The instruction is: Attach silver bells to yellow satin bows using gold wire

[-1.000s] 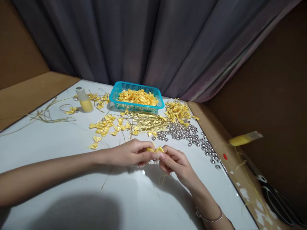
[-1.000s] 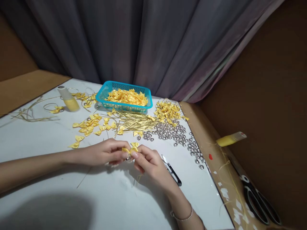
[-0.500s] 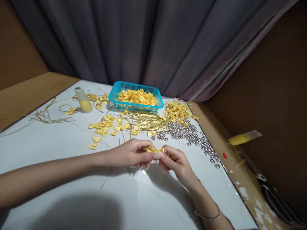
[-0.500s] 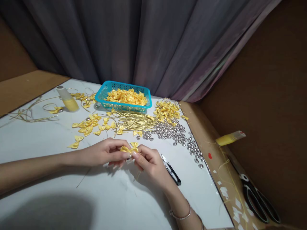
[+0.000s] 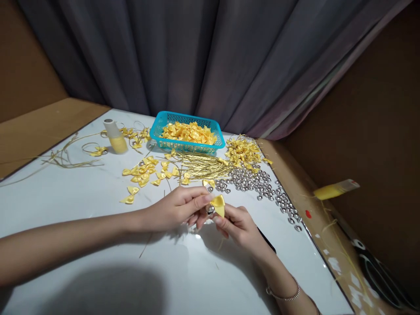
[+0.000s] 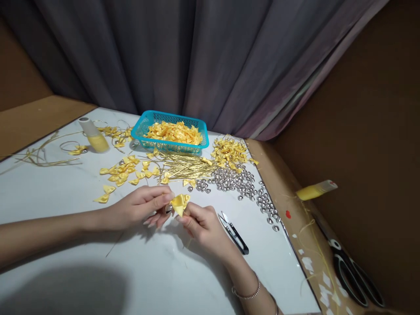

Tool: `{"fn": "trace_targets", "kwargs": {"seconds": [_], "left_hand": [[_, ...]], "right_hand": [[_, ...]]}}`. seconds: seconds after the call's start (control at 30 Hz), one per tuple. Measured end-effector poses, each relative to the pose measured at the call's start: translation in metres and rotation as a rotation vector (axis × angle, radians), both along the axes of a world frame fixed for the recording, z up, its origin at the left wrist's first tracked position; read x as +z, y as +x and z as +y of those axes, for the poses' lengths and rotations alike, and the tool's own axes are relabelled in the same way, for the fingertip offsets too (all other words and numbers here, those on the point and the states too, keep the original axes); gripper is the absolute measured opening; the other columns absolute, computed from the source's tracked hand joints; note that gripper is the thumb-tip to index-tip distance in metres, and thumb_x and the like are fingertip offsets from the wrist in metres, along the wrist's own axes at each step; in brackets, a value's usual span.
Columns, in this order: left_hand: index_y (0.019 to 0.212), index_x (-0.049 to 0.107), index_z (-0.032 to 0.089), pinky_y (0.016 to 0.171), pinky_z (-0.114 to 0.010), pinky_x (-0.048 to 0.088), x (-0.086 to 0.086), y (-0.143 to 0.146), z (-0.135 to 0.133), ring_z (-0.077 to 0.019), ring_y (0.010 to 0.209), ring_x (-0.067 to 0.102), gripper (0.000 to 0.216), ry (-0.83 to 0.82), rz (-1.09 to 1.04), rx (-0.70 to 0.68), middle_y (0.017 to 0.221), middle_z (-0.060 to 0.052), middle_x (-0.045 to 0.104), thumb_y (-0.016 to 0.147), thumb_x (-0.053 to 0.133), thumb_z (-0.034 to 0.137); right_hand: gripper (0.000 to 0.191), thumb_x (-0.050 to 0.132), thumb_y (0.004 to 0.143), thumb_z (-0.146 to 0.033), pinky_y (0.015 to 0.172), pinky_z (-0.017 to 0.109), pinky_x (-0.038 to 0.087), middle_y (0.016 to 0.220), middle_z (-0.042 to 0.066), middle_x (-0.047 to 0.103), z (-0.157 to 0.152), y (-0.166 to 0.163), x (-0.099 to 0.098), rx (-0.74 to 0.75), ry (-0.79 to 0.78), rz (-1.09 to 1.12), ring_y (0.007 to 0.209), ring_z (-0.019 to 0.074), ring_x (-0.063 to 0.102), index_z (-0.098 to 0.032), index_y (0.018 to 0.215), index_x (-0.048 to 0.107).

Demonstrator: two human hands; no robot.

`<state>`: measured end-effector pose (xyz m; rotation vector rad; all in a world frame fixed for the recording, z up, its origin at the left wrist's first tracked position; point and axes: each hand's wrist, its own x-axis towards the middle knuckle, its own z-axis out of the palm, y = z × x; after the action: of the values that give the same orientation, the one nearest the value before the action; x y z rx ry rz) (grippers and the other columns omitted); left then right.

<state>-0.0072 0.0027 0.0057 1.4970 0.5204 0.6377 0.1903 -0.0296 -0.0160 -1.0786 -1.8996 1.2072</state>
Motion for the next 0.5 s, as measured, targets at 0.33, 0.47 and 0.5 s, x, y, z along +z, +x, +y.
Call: {"fn": "trace_targets", "kwargs": {"seconds": [0.33,0.47,0.5], "left_hand": [[0.070,0.047,0.017,0.048,-0.021,0.033,0.0006,0.0003,0.0012,-0.0078,0.048,0.042,0.034,0.033,0.064,0.016,0.054,0.003,0.051,0.095,0.038,0.037],[0.068,0.048,0.017,0.050,-0.022,0.034,-0.0042,0.0015,0.0009,-0.0080,0.048,0.042,0.034,0.079,0.108,0.039,0.052,0.004,0.048,0.094,0.038,0.037],[0.067,0.048,0.017,0.050,-0.022,0.034,-0.0062,0.0018,0.0006,-0.0080,0.048,0.042,0.035,0.091,0.123,0.047,0.051,0.004,0.048,0.094,0.038,0.037]], "right_hand": [[0.036,0.041,0.095,-0.041,0.069,0.031,0.040,0.074,0.005,0.059,0.0013,-0.0053,-0.0002,-0.011,0.292,-0.205,0.074,0.0181,0.052,-0.019,0.073,0.059],[0.018,0.056,0.088,-0.037,0.093,0.042,0.036,0.109,0.011,0.059,0.0008,-0.0061,-0.0010,-0.081,0.225,-0.129,0.108,0.0253,0.049,-0.021,0.097,0.058],[0.024,0.059,0.086,-0.037,0.094,0.042,0.037,0.117,0.012,0.056,0.0006,-0.0061,-0.0020,-0.102,0.167,-0.084,0.112,0.0255,0.048,-0.022,0.104,0.055]]}}
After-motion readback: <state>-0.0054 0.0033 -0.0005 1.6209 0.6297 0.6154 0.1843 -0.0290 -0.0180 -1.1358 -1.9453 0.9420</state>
